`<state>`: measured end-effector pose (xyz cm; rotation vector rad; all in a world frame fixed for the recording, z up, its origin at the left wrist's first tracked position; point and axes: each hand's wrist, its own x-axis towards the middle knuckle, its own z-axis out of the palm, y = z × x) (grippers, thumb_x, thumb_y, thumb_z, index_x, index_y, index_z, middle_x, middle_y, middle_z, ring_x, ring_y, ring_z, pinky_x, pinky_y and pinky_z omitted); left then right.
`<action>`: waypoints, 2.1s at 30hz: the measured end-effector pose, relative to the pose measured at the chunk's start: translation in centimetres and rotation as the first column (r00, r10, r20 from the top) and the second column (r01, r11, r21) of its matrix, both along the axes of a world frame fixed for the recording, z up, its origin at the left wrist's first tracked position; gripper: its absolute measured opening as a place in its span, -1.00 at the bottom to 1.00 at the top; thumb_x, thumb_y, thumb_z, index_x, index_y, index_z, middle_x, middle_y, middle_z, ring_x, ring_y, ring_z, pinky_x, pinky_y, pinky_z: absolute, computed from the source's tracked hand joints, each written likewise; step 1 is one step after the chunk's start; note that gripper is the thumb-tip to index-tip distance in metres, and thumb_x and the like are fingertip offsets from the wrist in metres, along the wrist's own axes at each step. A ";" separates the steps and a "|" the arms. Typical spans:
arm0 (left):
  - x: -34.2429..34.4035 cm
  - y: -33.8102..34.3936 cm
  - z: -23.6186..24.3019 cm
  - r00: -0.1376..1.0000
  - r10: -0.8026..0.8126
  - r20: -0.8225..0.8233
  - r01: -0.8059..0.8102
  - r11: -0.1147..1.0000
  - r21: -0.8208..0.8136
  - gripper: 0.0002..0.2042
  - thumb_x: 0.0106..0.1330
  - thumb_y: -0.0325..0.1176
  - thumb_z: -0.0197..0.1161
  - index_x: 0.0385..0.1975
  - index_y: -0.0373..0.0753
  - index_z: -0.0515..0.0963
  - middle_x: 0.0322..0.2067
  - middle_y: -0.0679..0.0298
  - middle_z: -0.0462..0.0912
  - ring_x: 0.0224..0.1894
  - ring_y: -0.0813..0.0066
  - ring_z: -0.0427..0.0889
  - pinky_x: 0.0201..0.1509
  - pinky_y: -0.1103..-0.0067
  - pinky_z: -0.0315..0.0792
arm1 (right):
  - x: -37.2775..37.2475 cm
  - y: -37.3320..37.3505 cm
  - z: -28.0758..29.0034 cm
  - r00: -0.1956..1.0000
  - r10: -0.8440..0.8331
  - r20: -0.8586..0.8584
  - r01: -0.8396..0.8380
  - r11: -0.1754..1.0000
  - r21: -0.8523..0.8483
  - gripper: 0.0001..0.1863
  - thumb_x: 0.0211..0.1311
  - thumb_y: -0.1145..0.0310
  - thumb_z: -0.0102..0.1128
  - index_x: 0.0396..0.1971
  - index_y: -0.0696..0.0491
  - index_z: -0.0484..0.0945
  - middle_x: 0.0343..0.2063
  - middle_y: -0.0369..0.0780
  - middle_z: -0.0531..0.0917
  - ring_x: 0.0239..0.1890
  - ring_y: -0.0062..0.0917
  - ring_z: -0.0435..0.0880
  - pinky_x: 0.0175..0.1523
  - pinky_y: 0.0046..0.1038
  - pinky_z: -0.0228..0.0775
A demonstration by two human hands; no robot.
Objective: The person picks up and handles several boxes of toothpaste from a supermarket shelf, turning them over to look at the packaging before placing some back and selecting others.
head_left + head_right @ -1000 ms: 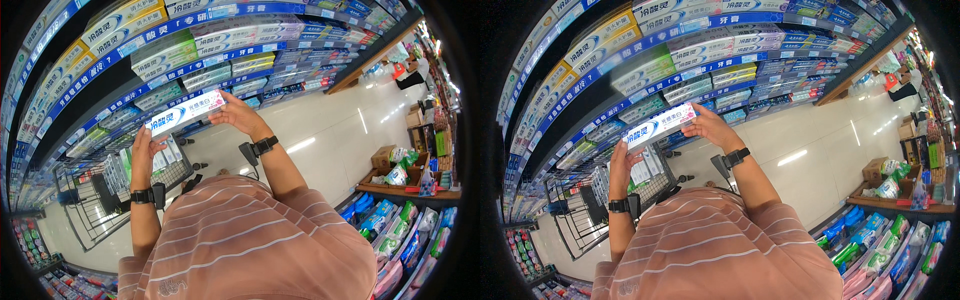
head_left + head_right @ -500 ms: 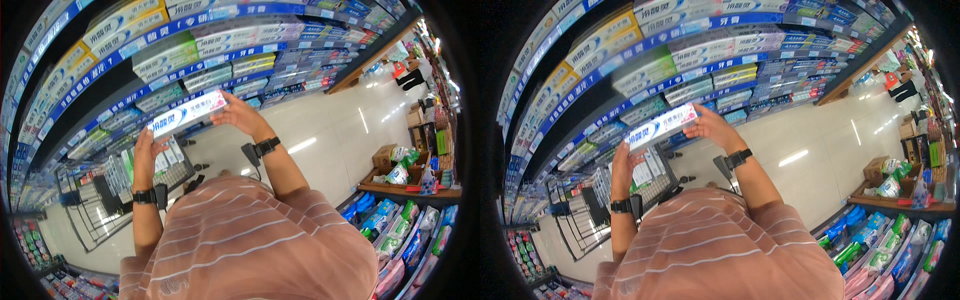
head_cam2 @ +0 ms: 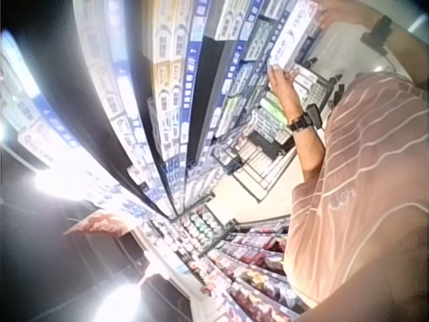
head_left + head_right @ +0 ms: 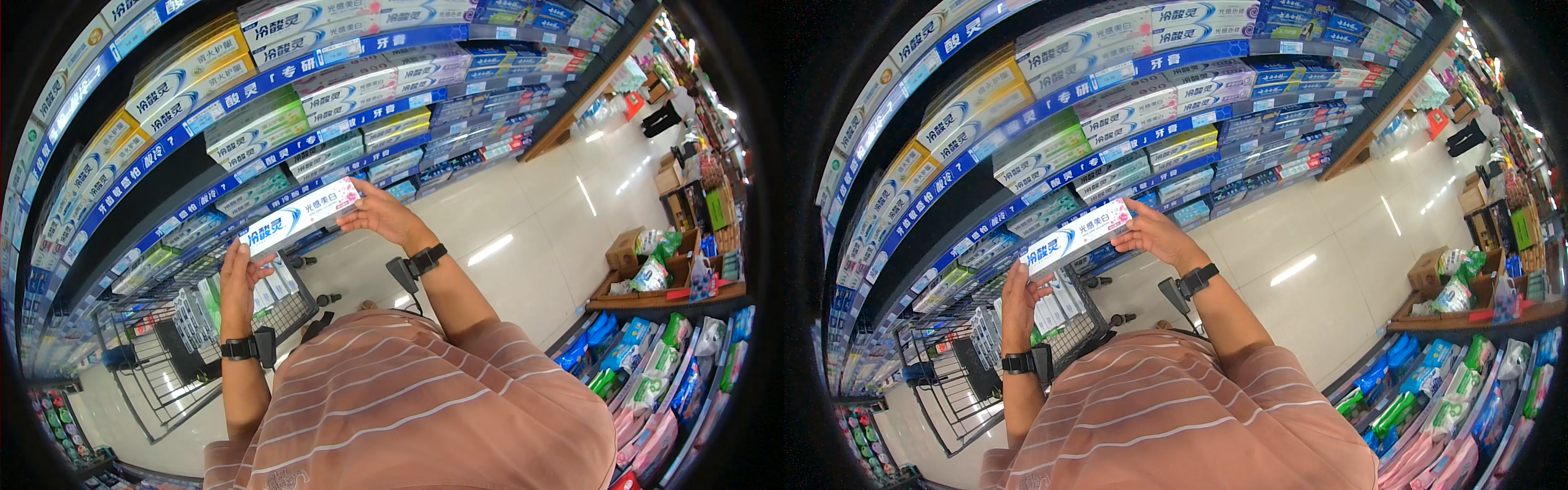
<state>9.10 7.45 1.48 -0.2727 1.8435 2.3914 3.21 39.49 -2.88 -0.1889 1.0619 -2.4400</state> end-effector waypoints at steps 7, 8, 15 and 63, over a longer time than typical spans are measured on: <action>0.0 0.5 0.5 1.000 -0.004 0.015 0.004 0.999 -0.043 -0.37 0.46 -0.17 0.11 0.35 -0.45 0.10 -0.03 0.07 0.55 -0.11 0.26 0.70 -0.22 0.58 0.63 | -0.1 0.1 0.0 1.000 -0.020 0.024 0.019 0.999 0.046 -0.27 0.33 0.47 -0.05 0.45 0.11 -0.09 0.02 -0.01 0.53 -0.06 -0.25 0.68 0.04 -0.29 0.59; 0.0 0.4 0.5 1.000 0.000 0.017 0.001 0.999 -0.054 -0.37 0.47 -0.17 0.11 0.35 -0.46 0.10 -0.02 0.08 0.55 -0.10 0.26 0.70 -0.22 0.57 0.62 | -0.1 0.0 0.0 1.000 -0.019 0.022 0.018 0.999 0.044 -0.28 0.32 0.47 -0.05 0.45 0.11 -0.07 0.03 -0.01 0.53 -0.06 -0.25 0.68 0.04 -0.28 0.59; 0.8 -1.3 -0.6 0.998 0.038 0.047 -0.033 0.996 -0.088 -0.34 0.45 -0.13 0.12 0.36 -0.46 0.10 0.07 0.03 0.50 -0.03 0.15 0.67 -0.17 0.51 0.63 | -0.1 -1.3 -0.6 0.999 0.025 0.026 -0.026 0.999 0.029 -0.33 0.34 0.42 -0.01 0.41 0.07 0.02 -0.02 0.00 0.59 -0.05 -0.22 0.69 0.07 -0.22 0.57; -3.3 -7.1 -3.1 0.952 -0.267 0.149 0.284 0.953 -0.105 -0.40 0.48 0.03 0.00 0.33 -0.29 0.23 -0.01 0.08 0.57 -0.05 0.39 0.61 -0.06 0.51 0.52 | 6.4 -5.8 0.2 0.844 -0.526 0.107 0.513 0.849 0.127 -0.40 0.28 0.49 -0.04 0.29 0.06 0.01 0.07 0.11 0.49 -0.01 -0.04 0.64 0.12 -0.13 0.55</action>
